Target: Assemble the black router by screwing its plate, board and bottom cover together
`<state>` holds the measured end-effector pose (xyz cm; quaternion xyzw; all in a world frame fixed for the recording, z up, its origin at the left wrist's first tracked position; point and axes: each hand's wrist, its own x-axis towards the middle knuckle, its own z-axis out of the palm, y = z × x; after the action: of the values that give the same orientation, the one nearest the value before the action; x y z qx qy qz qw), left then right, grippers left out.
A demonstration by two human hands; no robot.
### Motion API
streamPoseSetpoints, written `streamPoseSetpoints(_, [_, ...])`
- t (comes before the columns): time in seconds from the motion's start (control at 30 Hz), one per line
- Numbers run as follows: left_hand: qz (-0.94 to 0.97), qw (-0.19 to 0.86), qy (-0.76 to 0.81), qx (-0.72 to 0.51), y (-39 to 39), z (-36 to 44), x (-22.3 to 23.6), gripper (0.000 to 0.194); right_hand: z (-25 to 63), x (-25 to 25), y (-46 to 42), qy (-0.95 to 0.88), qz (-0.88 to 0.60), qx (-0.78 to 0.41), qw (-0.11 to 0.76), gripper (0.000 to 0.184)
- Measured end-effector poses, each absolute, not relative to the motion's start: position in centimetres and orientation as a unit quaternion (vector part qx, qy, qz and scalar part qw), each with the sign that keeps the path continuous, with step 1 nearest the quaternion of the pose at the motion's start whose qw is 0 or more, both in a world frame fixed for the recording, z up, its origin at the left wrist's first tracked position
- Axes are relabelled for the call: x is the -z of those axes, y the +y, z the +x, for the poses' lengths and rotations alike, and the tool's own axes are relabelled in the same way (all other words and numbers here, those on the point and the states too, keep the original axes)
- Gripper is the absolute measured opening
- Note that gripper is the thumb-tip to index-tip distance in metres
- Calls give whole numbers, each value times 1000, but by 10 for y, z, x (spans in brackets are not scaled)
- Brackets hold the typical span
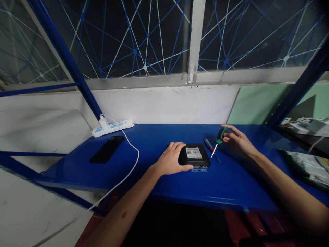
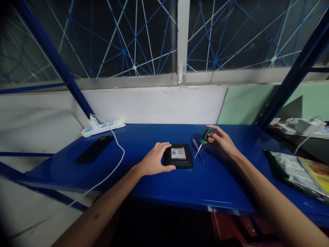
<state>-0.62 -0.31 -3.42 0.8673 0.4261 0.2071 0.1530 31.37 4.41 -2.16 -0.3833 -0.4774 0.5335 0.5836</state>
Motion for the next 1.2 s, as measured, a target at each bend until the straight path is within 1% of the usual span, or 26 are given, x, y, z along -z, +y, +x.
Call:
streamPoseSetpoints(0.33, [866, 162, 429, -202, -4, -6, 31, 95, 315, 18, 42, -528, -397, -458, 595, 46])
streamPoseSetpoints(0.53, [865, 162, 431, -200, -6, -5, 30, 94, 321, 7, 34, -624, -405, -345, 572, 47])
streamPoseSetpoints(0.67, [864, 164, 432, -198, -6, -4, 30, 95, 325, -6, 10, -653, -450, -271, 546, 47])
streamPoseSetpoints(0.83, [864, 165, 434, -195, -7, -3, 30, 95, 331, -12, -22, -645, -485, -251, 534, 49])
streamPoseSetpoints(0.93, [863, 164, 435, -197, -7, -3, 30, 94, 339, -8, -32, -640, -496, -247, 532, 49])
streamPoseSetpoints(1.03, [864, 165, 433, -198, -7, -3, 30, 94, 354, -2, -39, -639, -523, -218, 521, 47])
streamPoseSetpoints(1.1, [865, 168, 430, -198, -7, -3, 30, 94, 367, 4, -45, -653, -554, -176, 486, 42])
streamPoseSetpoints(1.2, [865, 172, 426, -201, -6, -3, 30, 94, 384, 17, -57, -696, -584, -141, 394, 35])
